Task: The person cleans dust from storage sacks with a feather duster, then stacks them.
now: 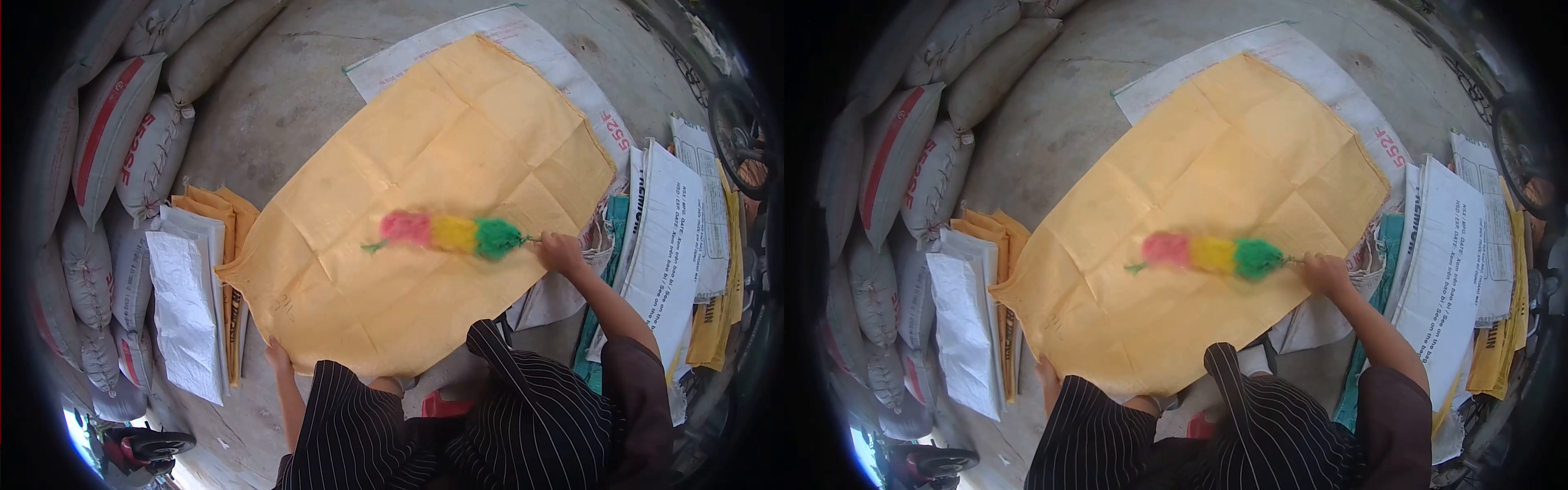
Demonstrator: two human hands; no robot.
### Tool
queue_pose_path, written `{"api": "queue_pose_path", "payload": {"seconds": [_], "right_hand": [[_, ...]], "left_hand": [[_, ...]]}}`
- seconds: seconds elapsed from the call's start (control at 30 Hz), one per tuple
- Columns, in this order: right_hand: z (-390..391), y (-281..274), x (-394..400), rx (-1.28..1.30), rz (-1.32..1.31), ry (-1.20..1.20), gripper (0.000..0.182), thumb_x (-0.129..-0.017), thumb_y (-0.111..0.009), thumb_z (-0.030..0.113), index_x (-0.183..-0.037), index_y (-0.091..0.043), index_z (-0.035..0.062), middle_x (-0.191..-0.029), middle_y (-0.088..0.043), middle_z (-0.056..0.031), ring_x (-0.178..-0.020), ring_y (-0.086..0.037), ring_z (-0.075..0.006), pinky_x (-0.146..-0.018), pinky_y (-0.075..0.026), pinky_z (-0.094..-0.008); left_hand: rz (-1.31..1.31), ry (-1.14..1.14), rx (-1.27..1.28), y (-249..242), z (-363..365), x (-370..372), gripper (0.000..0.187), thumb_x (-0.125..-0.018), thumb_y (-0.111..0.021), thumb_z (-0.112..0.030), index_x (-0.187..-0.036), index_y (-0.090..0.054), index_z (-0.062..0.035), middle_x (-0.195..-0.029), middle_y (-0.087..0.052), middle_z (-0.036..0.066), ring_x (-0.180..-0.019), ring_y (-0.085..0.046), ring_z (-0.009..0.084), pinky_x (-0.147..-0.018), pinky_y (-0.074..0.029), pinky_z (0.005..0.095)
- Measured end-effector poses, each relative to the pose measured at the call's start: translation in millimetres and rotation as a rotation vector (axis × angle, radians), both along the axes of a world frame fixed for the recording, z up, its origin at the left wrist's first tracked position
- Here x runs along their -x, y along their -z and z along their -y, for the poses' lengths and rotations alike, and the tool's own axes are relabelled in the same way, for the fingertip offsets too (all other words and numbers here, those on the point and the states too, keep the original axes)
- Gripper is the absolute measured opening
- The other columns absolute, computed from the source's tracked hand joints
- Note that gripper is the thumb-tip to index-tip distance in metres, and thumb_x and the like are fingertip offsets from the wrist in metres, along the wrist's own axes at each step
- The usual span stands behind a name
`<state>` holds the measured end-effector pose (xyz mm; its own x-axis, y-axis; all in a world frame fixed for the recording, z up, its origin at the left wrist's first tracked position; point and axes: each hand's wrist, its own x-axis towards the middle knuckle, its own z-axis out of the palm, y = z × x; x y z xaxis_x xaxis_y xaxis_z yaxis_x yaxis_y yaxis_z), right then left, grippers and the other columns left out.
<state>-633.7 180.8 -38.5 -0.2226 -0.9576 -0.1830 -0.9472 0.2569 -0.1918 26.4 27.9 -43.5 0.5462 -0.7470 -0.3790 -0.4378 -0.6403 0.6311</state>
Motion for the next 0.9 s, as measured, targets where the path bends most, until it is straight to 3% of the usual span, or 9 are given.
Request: {"api": "queue_pose_path", "payload": {"seconds": [0.17,0.27,0.3,0.37,0.43,0.5,0.6,0.8,0.9], "right_hand": [[6,-18,130,0.155,-0.193,0.893,0.037,-0.088,-0.04,0.029,-0.079,-0.06,-0.0001,-0.077,-0.06,-0.0239,-0.072,-0.058,-0.0413,-0.063,-0.046,-0.0484],[-21,2,186,0.165,-0.247,1.158,0.038,-0.09,-0.035,0.028,-0.085,-0.062,0.0012,-0.082,-0.059,-0.0261,-0.076,-0.057,-0.0418,-0.065,-0.044,-0.0491],[-19,-6,177,0.167,-0.246,1.153,0.038,-0.09,-0.035,0.028,-0.085,-0.062,0.0012,-0.082,-0.059,-0.0261,-0.076,-0.057,-0.0418,-0.065,-0.044,-0.0491],[-17,-34,127,0.372,-0.085,0.8,0.036,-0.089,-0.038,0.028,-0.082,-0.061,0.0005,-0.076,-0.058,-0.0243,-0.072,-0.057,-0.0403,-0.061,-0.043,-0.0466],[-29,-31,68,0.319,0.242,0.643,0.03,-0.088,-0.041,0.024,-0.078,-0.057,0.001,-0.068,-0.057,-0.0214,-0.065,-0.056,-0.0394,-0.056,-0.042,-0.0446],[-56,-22,8,0.262,0.243,0.226,0.029,-0.087,-0.045,0.024,-0.071,-0.05,-0.0002,-0.057,-0.05,-0.0199,-0.058,-0.053,-0.0379,-0.052,-0.041,-0.0433],[-93,-2,-27,0.063,0.209,-0.031,0.029,-0.086,-0.046,0.024,-0.068,-0.048,0.0023,-0.056,-0.05,-0.0198,-0.056,-0.052,-0.0389,-0.05,-0.04,-0.045],[-120,11,33,0.07,-0.112,0.434,0.029,-0.088,-0.044,0.027,-0.073,-0.054,0.0053,-0.062,-0.055,-0.0202,-0.059,-0.054,-0.0406,-0.051,-0.041,-0.0479],[-118,13,59,0.267,-0.15,0.919,0.039,-0.09,-0.036,0.03,-0.088,-0.061,0.0006,-0.078,-0.058,-0.0266,-0.077,-0.055,-0.0428,-0.068,-0.042,-0.049]], "left_hand": [[0.258,0.13,-0.069,-15,-7,13,0.043,-0.091,-0.04,-0.027,-0.098,-0.055,0.0122,-0.086,-0.062,0.02,-0.075,-0.06,0.0276,-0.063,-0.047,0.0369],[0.196,0.027,-0.041,-8,-13,15,0.044,-0.091,-0.041,-0.028,-0.096,-0.056,0.0128,-0.085,-0.062,0.021,-0.074,-0.061,0.0271,-0.062,-0.046,0.0364],[0.196,0.021,-0.04,-3,-12,13,0.044,-0.091,-0.041,-0.028,-0.096,-0.056,0.0128,-0.085,-0.062,0.021,-0.074,-0.061,0.0271,-0.062,-0.046,0.0364],[0.209,-0.023,-0.05,5,-14,8,0.045,-0.091,-0.041,-0.03,-0.095,-0.056,0.0128,-0.085,-0.062,0.021,-0.072,-0.061,0.0271,-0.061,-0.046,0.0367],[0.139,-0.03,-0.01,3,-16,7,0.045,-0.091,-0.042,-0.03,-0.095,-0.056,0.0128,-0.084,-0.062,0.021,-0.072,-0.061,0.0275,-0.061,-0.046,0.0371],[0.078,-0.018,0.028,0,-13,1,0.046,-0.091,-0.042,-0.031,-0.096,-0.056,0.0128,-0.084,-0.062,0.021,-0.072,-0.061,0.0279,-0.061,-0.046,0.0375],[0.191,-0.018,0.062,-2,5,-2,0.047,-0.091,-0.042,-0.031,-0.094,-0.056,0.0131,-0.083,-0.062,0.022,-0.073,-0.061,0.0293,-0.062,-0.046,0.0386],[0.319,0.068,0.04,-5,14,-15,0.047,-0.09,-0.042,-0.032,-0.093,-0.057,0.013,-0.084,-0.062,0.024,-0.076,-0.061,0.0318,-0.063,-0.046,0.0395],[0.332,0.066,0.009,-15,12,-7,0.048,-0.09,-0.041,-0.032,-0.093,-0.057,0.013,-0.084,-0.062,0.025,-0.077,-0.061,0.0325,-0.064,-0.046,0.0392]]}}
